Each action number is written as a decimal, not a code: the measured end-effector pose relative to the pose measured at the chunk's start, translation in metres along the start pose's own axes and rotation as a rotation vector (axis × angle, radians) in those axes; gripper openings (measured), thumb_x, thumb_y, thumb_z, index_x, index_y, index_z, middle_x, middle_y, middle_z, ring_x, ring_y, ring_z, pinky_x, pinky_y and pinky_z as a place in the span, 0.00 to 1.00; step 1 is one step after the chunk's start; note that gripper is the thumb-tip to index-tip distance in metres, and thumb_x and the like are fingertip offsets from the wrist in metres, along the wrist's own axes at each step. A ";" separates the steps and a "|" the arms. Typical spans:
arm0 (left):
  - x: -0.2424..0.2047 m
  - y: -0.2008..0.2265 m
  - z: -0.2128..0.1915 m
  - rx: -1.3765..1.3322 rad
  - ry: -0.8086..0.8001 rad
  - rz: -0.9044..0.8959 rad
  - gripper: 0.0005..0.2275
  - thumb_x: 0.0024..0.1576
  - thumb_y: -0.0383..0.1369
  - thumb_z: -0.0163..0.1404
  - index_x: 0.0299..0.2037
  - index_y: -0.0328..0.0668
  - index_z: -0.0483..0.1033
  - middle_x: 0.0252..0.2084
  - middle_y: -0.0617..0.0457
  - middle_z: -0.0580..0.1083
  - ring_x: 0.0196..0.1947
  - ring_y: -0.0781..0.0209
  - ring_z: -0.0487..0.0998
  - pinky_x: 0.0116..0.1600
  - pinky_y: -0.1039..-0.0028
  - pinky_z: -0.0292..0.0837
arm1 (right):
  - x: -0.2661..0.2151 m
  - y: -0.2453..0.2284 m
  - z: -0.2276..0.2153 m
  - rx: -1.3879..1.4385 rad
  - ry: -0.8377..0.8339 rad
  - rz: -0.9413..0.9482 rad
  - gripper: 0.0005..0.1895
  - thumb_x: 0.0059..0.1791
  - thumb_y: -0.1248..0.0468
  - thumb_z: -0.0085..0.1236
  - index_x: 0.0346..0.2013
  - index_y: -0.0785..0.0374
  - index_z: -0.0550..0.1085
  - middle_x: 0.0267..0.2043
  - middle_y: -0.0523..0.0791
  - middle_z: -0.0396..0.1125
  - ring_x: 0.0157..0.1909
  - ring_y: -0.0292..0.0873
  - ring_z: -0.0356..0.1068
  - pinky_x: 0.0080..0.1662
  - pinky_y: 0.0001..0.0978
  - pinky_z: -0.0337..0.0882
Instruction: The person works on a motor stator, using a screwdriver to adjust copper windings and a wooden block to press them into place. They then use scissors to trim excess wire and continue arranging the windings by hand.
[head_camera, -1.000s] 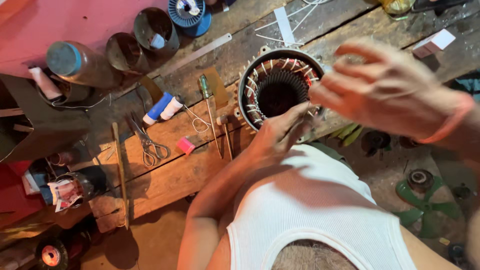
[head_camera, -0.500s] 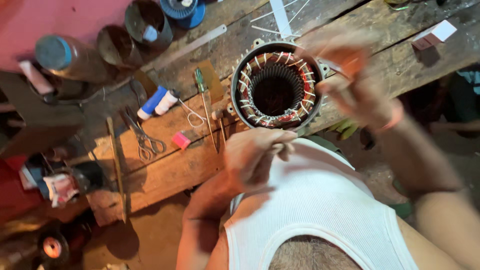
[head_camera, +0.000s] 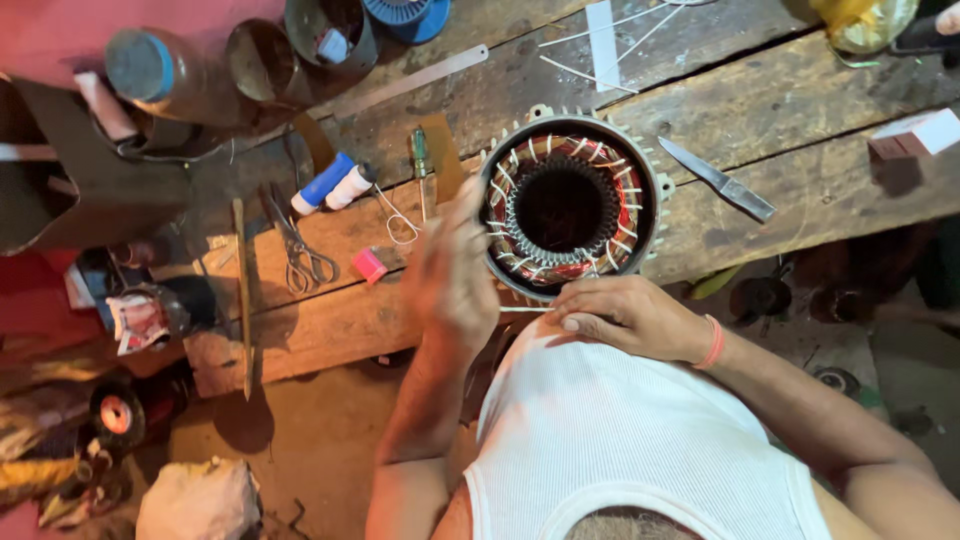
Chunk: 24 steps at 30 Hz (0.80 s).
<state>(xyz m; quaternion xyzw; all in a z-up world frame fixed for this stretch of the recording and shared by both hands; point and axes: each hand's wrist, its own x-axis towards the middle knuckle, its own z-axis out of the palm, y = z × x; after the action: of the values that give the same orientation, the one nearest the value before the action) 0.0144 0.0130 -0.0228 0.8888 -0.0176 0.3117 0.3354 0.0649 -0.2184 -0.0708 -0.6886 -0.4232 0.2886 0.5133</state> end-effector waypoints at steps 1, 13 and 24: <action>0.003 -0.001 0.001 0.136 -0.121 0.042 0.18 0.67 0.23 0.48 0.67 0.41 0.67 0.42 0.49 0.72 0.36 0.53 0.75 0.35 0.65 0.73 | 0.000 0.001 -0.003 0.065 -0.023 0.057 0.15 0.55 0.57 0.52 0.45 0.65 0.80 0.48 0.49 0.76 0.53 0.47 0.77 0.55 0.38 0.75; 0.012 0.003 -0.005 0.221 -0.891 0.085 0.11 0.59 0.32 0.48 0.52 0.50 0.73 0.32 0.51 0.72 0.26 0.54 0.80 0.25 0.64 0.72 | 0.026 0.035 -0.043 0.771 -0.374 0.352 0.27 0.58 0.54 0.38 0.49 0.72 0.79 0.51 0.51 0.77 0.55 0.44 0.75 0.58 0.37 0.74; 0.020 0.011 -0.006 0.091 -0.777 0.130 0.09 0.54 0.33 0.53 0.42 0.39 0.74 0.31 0.54 0.70 0.31 0.59 0.79 0.35 0.69 0.74 | 0.042 0.018 -0.047 0.067 -0.436 -0.015 0.14 0.54 0.62 0.51 0.38 0.71 0.78 0.41 0.54 0.75 0.41 0.55 0.76 0.46 0.42 0.75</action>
<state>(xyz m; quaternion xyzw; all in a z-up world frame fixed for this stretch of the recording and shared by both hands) 0.0251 0.0117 -0.0016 0.9516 -0.1857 -0.0267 0.2434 0.1291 -0.2050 -0.0722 -0.5891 -0.5195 0.4407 0.4345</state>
